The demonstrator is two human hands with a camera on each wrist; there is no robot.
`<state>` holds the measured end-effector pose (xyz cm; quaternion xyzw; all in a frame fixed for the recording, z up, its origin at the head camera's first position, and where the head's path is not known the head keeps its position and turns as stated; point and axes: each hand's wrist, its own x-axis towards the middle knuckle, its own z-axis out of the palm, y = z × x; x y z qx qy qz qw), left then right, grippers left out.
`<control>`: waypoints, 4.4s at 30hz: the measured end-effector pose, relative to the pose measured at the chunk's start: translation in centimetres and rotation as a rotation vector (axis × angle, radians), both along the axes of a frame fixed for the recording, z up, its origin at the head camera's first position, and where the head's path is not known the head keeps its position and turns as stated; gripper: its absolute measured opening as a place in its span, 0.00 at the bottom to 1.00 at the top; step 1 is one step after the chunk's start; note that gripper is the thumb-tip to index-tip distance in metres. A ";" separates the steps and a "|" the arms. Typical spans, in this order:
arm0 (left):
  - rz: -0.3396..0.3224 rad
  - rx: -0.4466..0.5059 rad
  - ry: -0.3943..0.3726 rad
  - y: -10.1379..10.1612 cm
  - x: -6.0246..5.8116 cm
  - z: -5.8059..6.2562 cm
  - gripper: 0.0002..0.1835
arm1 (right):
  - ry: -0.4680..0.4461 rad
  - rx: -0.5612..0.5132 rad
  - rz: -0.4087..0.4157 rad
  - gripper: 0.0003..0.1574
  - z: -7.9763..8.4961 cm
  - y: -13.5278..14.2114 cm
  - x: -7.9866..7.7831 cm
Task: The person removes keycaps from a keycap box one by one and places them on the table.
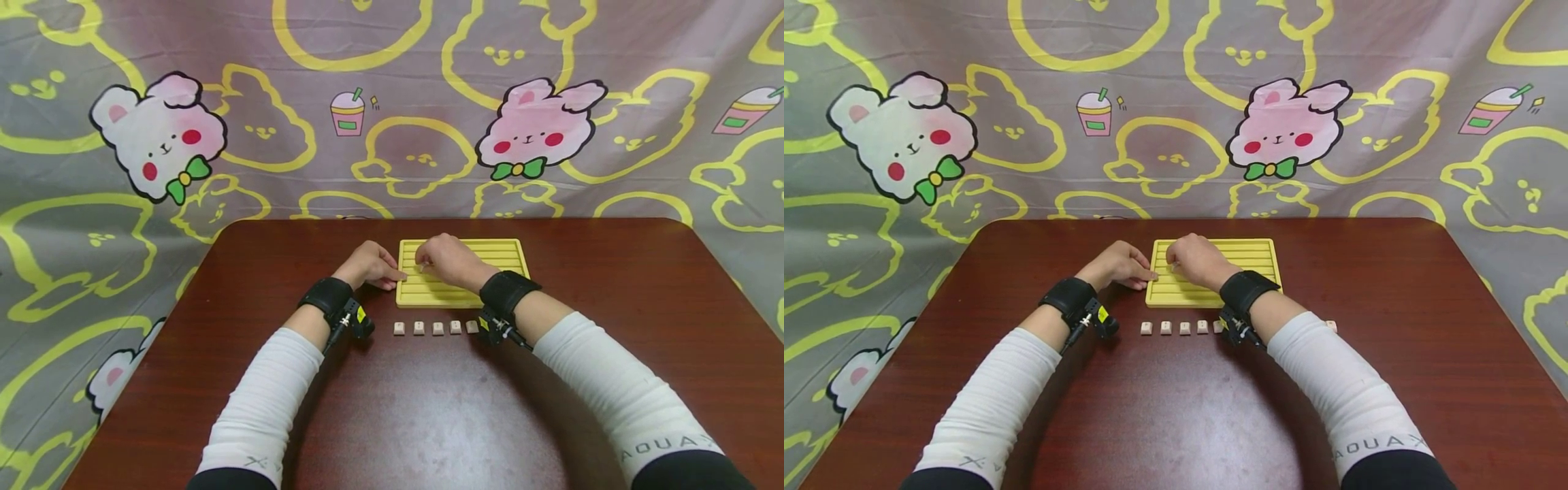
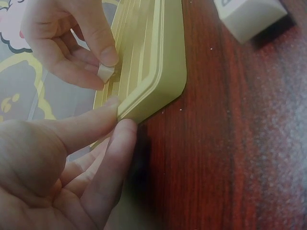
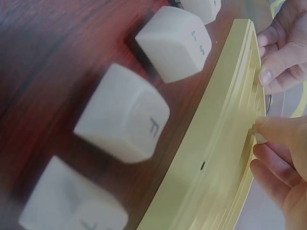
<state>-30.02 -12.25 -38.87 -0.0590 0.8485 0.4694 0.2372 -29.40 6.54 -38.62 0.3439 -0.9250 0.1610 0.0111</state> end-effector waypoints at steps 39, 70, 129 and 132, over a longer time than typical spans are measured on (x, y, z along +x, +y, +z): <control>-0.014 0.010 0.017 0.1 0.3 0.1 0.16 | 0.025 -0.014 0.070 0.08 0.8 4.1 2.2; -0.005 0.002 0.016 0.1 0.0 0.1 0.16 | 0.023 -0.027 0.093 0.09 1.2 6.2 3.4; -0.008 -0.019 0.019 0.6 -0.1 0.1 0.18 | 0.029 -0.023 0.067 0.09 1.3 13.3 7.5; -0.005 -0.012 0.013 0.6 0.0 0.2 0.18 | 0.031 -0.030 0.061 0.09 1.3 13.8 7.7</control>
